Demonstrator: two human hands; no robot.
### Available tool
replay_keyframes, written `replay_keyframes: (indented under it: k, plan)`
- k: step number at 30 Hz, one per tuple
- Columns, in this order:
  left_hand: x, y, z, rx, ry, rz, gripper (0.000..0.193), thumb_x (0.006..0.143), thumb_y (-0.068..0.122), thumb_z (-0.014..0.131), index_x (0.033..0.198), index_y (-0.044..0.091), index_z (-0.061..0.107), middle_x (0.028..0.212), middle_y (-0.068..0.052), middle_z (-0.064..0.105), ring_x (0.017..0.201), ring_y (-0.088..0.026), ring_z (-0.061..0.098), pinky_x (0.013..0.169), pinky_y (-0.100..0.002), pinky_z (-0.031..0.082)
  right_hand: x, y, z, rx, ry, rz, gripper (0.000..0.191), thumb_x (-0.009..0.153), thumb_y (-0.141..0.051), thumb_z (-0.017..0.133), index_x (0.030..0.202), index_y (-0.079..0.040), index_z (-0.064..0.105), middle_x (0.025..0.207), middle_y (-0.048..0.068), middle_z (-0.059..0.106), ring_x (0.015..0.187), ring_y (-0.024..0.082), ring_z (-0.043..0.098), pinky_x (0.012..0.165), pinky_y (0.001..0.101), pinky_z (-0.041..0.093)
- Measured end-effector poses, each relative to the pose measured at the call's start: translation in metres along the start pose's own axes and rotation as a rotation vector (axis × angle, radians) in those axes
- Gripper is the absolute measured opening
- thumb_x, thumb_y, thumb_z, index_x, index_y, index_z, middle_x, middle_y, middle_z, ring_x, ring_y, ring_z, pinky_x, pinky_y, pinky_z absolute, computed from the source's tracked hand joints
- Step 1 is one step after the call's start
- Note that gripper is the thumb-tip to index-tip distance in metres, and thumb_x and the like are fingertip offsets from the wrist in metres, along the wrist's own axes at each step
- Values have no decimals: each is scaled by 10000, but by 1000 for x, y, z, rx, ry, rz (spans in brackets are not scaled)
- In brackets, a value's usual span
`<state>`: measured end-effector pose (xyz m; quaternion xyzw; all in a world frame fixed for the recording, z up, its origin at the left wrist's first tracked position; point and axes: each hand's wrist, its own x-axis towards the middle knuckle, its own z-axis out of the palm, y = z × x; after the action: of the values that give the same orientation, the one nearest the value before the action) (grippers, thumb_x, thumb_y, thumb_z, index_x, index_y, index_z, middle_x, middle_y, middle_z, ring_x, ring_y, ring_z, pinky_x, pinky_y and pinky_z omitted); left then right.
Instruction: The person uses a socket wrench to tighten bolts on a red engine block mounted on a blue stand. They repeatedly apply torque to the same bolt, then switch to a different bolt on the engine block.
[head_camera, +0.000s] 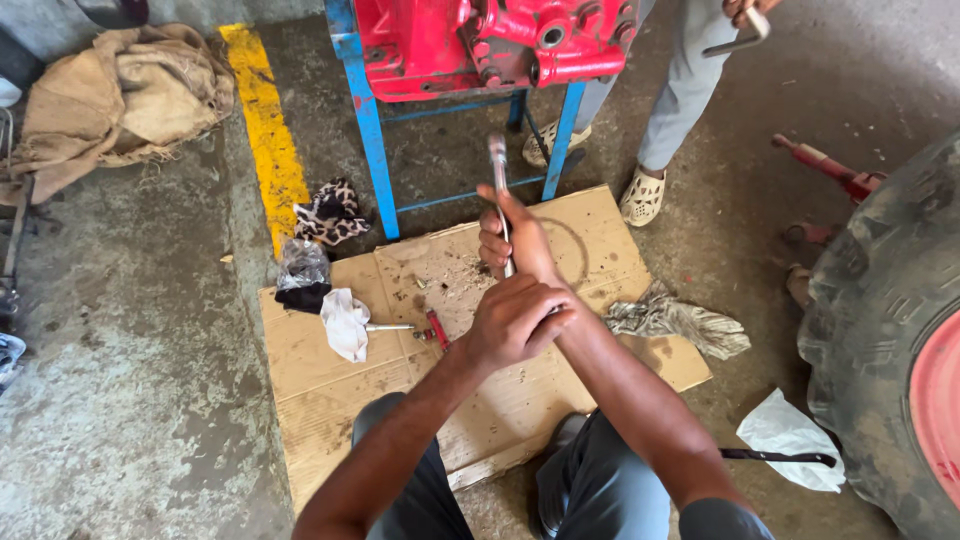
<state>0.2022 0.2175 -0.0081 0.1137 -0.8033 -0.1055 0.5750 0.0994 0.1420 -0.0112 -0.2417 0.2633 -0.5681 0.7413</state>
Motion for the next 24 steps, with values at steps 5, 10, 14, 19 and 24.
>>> replay_keyframes:
  k: [5, 10, 14, 19, 24]
  plan:
    - [35, 2, -14, -77, -30, -165, 119, 1032, 114, 666, 1092, 18, 629, 944, -118, 694, 824, -260, 702, 736, -401, 553, 31, -36, 20, -151, 53, -83, 364, 1058, -321, 526, 1338, -89, 515, 691, -36, 460, 442, 53, 356, 379, 232, 306]
    - [67, 9, -11, -169, -30, -232, 98, 1044, 121, 627, 1091, 37, 608, 994, -124, 695, 875, -288, 716, 766, -405, 568, 43, -70, 14, -215, -47, 25, 361, 1063, -308, 521, 1344, -82, 520, 676, -48, 441, 421, 41, 343, 369, 231, 300]
    - [84, 11, 1, -216, -118, -274, 102, 1066, 117, 569, 1094, 22, 596, 1013, -149, 683, 937, -316, 701, 812, -426, 557, 48, -74, 4, -35, -183, 114, 361, 1102, -297, 510, 1371, -57, 522, 694, -54, 441, 434, 33, 346, 388, 214, 301]
    - [89, -10, 20, -314, -167, -366, 172, 1095, 168, 550, 1096, 8, 612, 967, -112, 707, 890, -306, 721, 788, -442, 556, 53, -73, 9, -3, -202, 91, 365, 1102, -301, 506, 1358, -43, 542, 691, -59, 452, 435, 30, 355, 388, 207, 310]
    - [59, -19, 27, -1061, 646, -598, 225, 1119, 179, 577, 1065, -25, 656, 735, 18, 574, 519, -46, 466, 452, -216, 381, 33, -63, 24, 119, -90, 16, 328, 1128, -290, 505, 1342, -41, 511, 767, -23, 491, 548, 50, 410, 439, 217, 317]
